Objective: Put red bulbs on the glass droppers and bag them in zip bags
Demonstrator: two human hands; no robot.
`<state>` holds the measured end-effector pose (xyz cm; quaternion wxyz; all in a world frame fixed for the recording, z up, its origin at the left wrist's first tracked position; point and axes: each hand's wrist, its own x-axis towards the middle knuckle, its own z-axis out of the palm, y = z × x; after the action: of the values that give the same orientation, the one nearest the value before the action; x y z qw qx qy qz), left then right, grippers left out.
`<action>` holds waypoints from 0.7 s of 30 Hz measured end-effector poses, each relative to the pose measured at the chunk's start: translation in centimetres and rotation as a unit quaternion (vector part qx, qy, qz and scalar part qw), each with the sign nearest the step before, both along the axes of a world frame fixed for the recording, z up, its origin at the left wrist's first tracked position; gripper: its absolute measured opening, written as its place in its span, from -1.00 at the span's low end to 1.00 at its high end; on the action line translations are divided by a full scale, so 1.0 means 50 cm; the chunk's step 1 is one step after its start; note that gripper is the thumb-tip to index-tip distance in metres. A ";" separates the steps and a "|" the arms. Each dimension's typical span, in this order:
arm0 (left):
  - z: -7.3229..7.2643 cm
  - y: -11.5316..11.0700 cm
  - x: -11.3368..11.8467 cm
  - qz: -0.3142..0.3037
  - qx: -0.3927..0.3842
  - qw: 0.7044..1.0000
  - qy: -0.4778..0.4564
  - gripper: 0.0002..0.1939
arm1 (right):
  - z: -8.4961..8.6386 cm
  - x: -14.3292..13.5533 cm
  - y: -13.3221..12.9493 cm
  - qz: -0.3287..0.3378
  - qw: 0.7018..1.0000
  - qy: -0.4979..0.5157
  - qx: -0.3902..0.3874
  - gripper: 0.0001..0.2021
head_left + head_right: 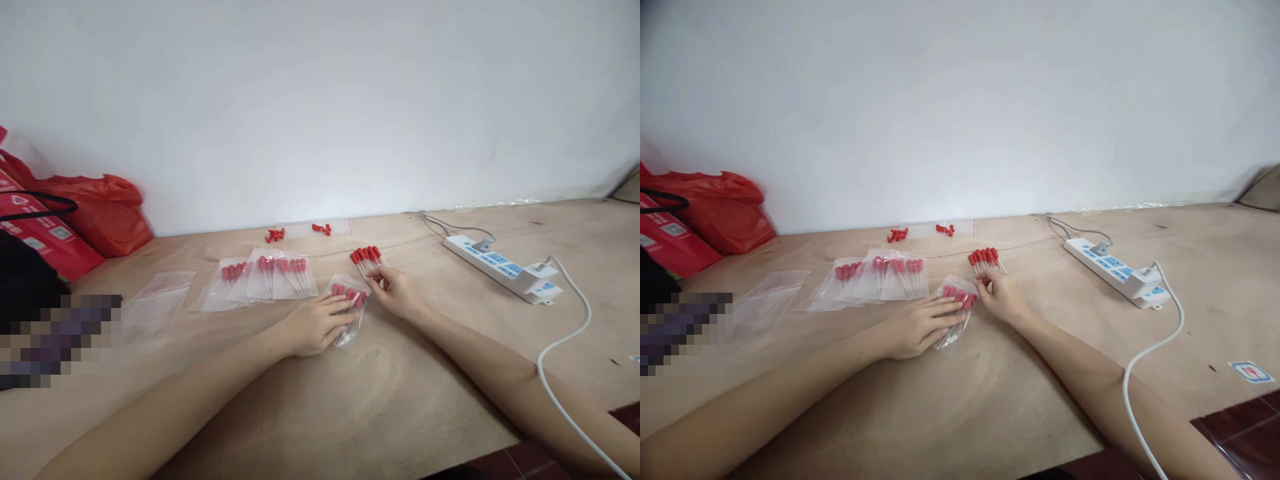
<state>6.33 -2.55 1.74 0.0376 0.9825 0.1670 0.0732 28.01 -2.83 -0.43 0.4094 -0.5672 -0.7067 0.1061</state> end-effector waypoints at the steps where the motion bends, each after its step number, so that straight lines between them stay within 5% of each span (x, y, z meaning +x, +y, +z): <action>1: -0.005 0.011 0.012 0.027 0.021 0.999 -0.001 -0.61 | 0.001 0.004 0.001 -0.005 1.000 -0.003 -0.001 -0.87; 8: -0.027 0.112 0.052 0.198 0.111 0.974 -0.017 -0.69 | -0.003 0.009 0.005 -0.014 1.000 -0.019 -0.015 -0.87; 13: -0.025 0.128 0.034 0.248 0.132 0.959 -0.034 -0.65 | -0.005 0.003 -0.001 0.005 0.999 -0.044 -0.013 -0.87; 17: -0.007 0.093 -0.045 0.291 0.203 0.934 -0.047 -0.64 | -0.013 0.003 0.001 0.008 0.999 -0.038 -0.018 -0.86; 21: 0.015 0.056 -0.192 0.385 0.222 0.894 -0.062 -0.61 | -0.019 -0.001 0.003 0.011 0.999 -0.024 -0.029 -0.87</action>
<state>-3.27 0.24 2.51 -0.2020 0.8174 0.5093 0.1778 27.95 -2.68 -1.40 0.3742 -0.5737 -0.7191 0.1175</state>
